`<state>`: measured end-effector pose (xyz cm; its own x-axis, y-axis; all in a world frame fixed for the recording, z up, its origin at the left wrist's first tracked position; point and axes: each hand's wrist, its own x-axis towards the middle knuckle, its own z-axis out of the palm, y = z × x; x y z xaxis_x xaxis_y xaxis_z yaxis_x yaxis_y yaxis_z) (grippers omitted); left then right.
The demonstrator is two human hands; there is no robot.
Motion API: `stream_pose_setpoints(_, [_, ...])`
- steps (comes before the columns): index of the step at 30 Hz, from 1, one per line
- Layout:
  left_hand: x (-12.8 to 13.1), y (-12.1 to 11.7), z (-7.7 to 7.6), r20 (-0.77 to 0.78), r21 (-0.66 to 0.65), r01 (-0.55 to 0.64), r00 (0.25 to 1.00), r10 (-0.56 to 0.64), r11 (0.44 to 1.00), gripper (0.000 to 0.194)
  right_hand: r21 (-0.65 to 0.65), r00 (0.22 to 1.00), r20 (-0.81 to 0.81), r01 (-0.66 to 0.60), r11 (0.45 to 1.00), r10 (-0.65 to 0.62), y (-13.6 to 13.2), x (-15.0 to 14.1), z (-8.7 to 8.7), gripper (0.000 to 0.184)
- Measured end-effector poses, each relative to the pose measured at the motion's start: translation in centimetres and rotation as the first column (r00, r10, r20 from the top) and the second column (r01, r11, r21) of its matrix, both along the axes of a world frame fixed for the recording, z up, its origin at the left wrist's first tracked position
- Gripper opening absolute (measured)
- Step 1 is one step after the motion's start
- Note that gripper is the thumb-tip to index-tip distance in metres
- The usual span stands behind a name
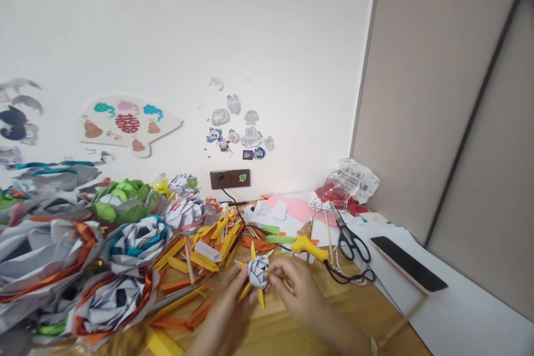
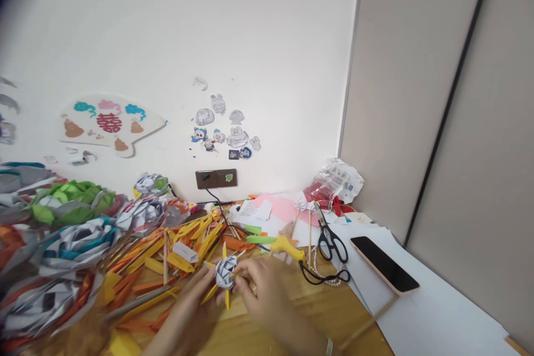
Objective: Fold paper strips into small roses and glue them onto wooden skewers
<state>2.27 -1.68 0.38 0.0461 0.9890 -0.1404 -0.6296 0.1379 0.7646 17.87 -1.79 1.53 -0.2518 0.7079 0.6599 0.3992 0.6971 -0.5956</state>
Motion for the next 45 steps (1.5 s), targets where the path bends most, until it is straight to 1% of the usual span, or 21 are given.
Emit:
stream_pose_setpoints(3, [0.1, -0.1, 0.2, -0.001, 0.008, 0.01, 1.0, -0.01, 1.0, 0.023, -0.048, 1.0, 0.028, -0.011, 0.999, 0.012, -0.1, 0.0, 0.3, 0.013])
stream_pose_setpoints(6, [0.2, -0.1, 0.4, -0.008, -0.001, -0.026, 1.0, 0.026, 1.0, 0.02, -0.066, 0.998, 0.035, -0.044, 0.997, 0.046, -0.2, 0.1, 0.6, 0.017])
stream_pose_setpoints(9, [0.2, -0.1, 0.5, -0.007, -0.023, -0.047, 0.999, 0.047, 0.999, 0.019, -0.083, 0.998, 0.052, -0.042, 0.996, 0.047, -0.2, 0.1, 0.6, 0.019])
stream_pose_setpoints(15, [0.2, -0.2, 0.6, 0.016, 0.004, -0.002, 1.0, 0.002, 1.0, 0.019, -0.139, 0.996, 0.09, -0.013, 0.99, 0.026, -0.1, 0.2, 0.9, 0.022])
stream_pose_setpoints(17, [0.3, -0.3, 0.7, 0.022, 0.018, 0.015, 1.0, -0.016, 1.0, 0.018, -0.141, 0.994, 0.102, -0.024, 0.99, 0.039, 0.0, 0.4, 1.0, 0.022])
stream_pose_setpoints(21, [0.3, -0.3, 0.8, 0.009, 0.064, 0.109, 0.994, -0.11, 0.992, 0.014, -0.096, 0.988, 0.137, -0.053, 0.994, 0.066, 0.0, 0.9, 1.2, 0.019])
stream_pose_setpoints(23, [0.2, -0.3, 0.7, -0.008, 0.068, 0.139, 0.99, -0.139, 0.988, 0.013, -0.084, 0.984, 0.154, -0.075, 0.994, 0.087, 0.2, 1.0, 1.1, 0.02])
stream_pose_setpoints(27, [-0.2, -0.2, 0.2, -0.047, 0.086, 0.199, 0.98, -0.195, 0.976, 0.014, -0.116, 0.977, 0.169, -0.113, 0.987, 0.132, 0.4, 1.2, 0.6, 0.025])
stream_pose_setpoints(30, [-0.4, -0.1, -0.3, -0.057, 0.056, 0.246, 0.968, -0.243, 0.968, 0.016, -0.172, 0.978, 0.137, -0.133, 0.976, 0.158, 0.5, 1.2, 0.4, 0.022])
stream_pose_setpoints(33, [-0.4, 0.0, -0.4, -0.079, 0.027, 0.27, 0.961, -0.267, 0.963, 0.017, -0.186, 0.976, 0.14, -0.139, 0.973, 0.167, 0.6, 1.2, 0.4, 0.016])
stream_pose_setpoints(35, [-0.4, -0.1, -0.2, -0.115, 0.01, 0.262, 0.959, -0.259, 0.965, 0.019, -0.214, 0.971, 0.159, -0.144, 0.966, 0.18, 0.6, 1.3, 0.6, 0.015])
stream_pose_setpoints(39, [-0.2, -0.4, 0.5, -0.187, -0.05, 0.278, 0.941, -0.283, 0.959, 0.022, -0.33, 0.965, 0.18, -0.122, 0.936, 0.189, 0.4, 1.6, 1.0, 0.016])
stream_pose_setpoints(41, [-0.2, -0.5, 0.6, -0.19, -0.059, 0.298, 0.934, -0.304, 0.953, 0.022, -0.314, 0.961, 0.201, -0.119, 0.942, 0.189, 0.4, 1.7, 1.2, 0.016])
stream_pose_setpoints(42, [-0.2, -0.5, 0.6, -0.186, -0.053, 0.301, 0.934, -0.305, 0.952, 0.022, -0.28, 0.957, 0.22, -0.123, 0.952, 0.188, 0.4, 1.7, 1.2, 0.015])
stream_pose_setpoints(45, [-0.2, -0.5, 0.4, -0.163, -0.039, 0.306, 0.937, -0.308, 0.951, 0.02, -0.093, 0.94, 0.297, -0.144, 0.985, 0.165, 0.5, 1.6, 1.2, 0.013])
